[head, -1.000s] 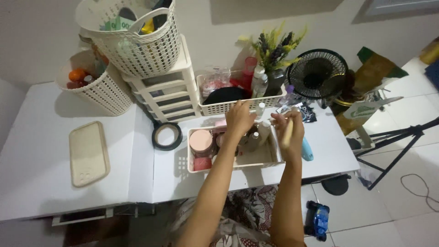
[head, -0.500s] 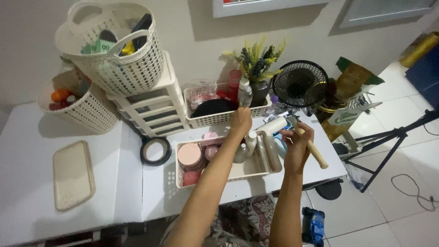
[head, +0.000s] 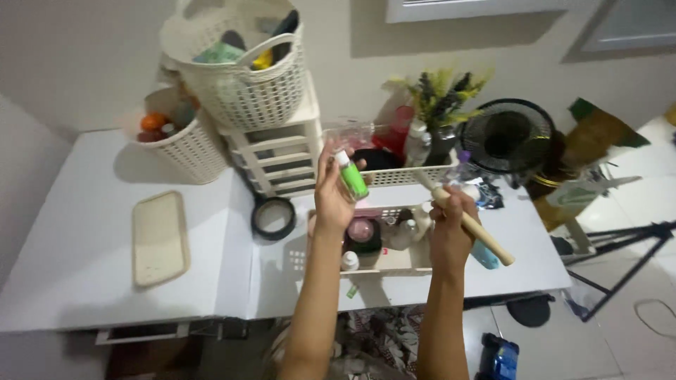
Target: The person organizes small bottles and containers in a white plastic basket on a white table. They pick up each item, wipe it with a wooden stick, and place it back into the basket. A blue lint roller is also moved and placed into a basket on a nearby shelf.
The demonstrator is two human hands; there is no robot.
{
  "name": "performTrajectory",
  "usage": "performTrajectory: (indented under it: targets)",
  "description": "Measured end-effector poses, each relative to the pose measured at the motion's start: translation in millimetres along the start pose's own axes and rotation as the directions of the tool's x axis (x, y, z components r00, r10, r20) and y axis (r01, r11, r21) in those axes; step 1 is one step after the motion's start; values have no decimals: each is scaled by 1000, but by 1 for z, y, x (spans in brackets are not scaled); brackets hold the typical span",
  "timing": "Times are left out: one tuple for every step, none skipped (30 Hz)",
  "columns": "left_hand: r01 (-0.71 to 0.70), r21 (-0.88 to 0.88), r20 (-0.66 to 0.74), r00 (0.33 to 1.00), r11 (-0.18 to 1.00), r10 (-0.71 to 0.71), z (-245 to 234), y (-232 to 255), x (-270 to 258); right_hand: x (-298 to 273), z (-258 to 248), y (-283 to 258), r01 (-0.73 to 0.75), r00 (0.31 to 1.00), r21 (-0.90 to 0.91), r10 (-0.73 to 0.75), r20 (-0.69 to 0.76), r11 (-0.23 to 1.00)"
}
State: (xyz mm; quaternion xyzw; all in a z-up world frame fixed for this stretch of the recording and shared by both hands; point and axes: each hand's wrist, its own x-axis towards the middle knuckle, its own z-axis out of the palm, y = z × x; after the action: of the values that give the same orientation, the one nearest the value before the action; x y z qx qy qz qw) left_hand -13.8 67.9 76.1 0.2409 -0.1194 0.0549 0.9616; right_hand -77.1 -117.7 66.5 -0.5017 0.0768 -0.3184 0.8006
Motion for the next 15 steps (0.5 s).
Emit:
performTrajectory:
  targets:
    - [-13, 6, -5, 1000, 1000, 13, -7, 2, -6, -9, 9, -5, -7, 1000, 6, 7, 12, 1000]
    - [-29, -12, 10, 1000, 1000, 29, -14, 4, -12, -18, 18, -10, 26, 996, -115, -16, 93, 993]
    - [-35, -29, 25, 999, 999, 36, -21, 5, -18, -28, 26, -14, 68, 986, -232, -29, 167, 970]
    - [-38, -21, 22, 999, 999, 38, -25, 11, -23, -40, 37, -20, 61, 985, -227, -23, 168, 972]
    - [-24, -45, 35, 999, 999, 26, -26, 13, -27, -49, 45, -28, 69, 960, -218, -6, 279, 973]
    - [-11, -69, 49, 999, 998, 14, -28, 14, -31, -58, 53, -36, 76, 922, -208, 11, 387, 975]
    - [-12, -74, 44, 999, 997, 15, -21, 18, -36, -57, 61, -44, 75, 921, -215, 14, 389, 974]
    - [2, -44, 39, 999, 999, 0, -13, 22, -41, -56, 69, -51, 264, 852, -269, -94, 515, 926]
    - [18, -13, 32, 999, 1000, -17, -7, 27, -47, -57, 78, -58, 445, 752, -291, -176, 636, 847]
    - [19, -15, 26, 1000, 1000, -18, -16, 26, -50, -54, 70, -54, 441, 752, -296, -169, 637, 847]
    - [-25, 53, 41, 999, 998, 23, -25, 26, -48, -48, 65, -50, 540, 755, -345, -261, 601, 768]
    - [-70, 120, 57, 996, 990, 63, -32, 26, -46, -42, 61, -46, 623, 743, -395, -355, 567, 675]
    - [-81, 120, 56, 996, 989, 75, -25, 32, -47, -46, 61, -44, 628, 737, -386, -356, 574, 676]
    - [-81, 126, 53, 996, 989, 75, -18, 38, -48, -49, 61, -42, 541, 791, -368, -309, 527, 756]
    - [-73, 133, 48, 997, 988, 67, -11, 43, -51, -55, 58, -40, 443, 843, -350, -251, 476, 825]
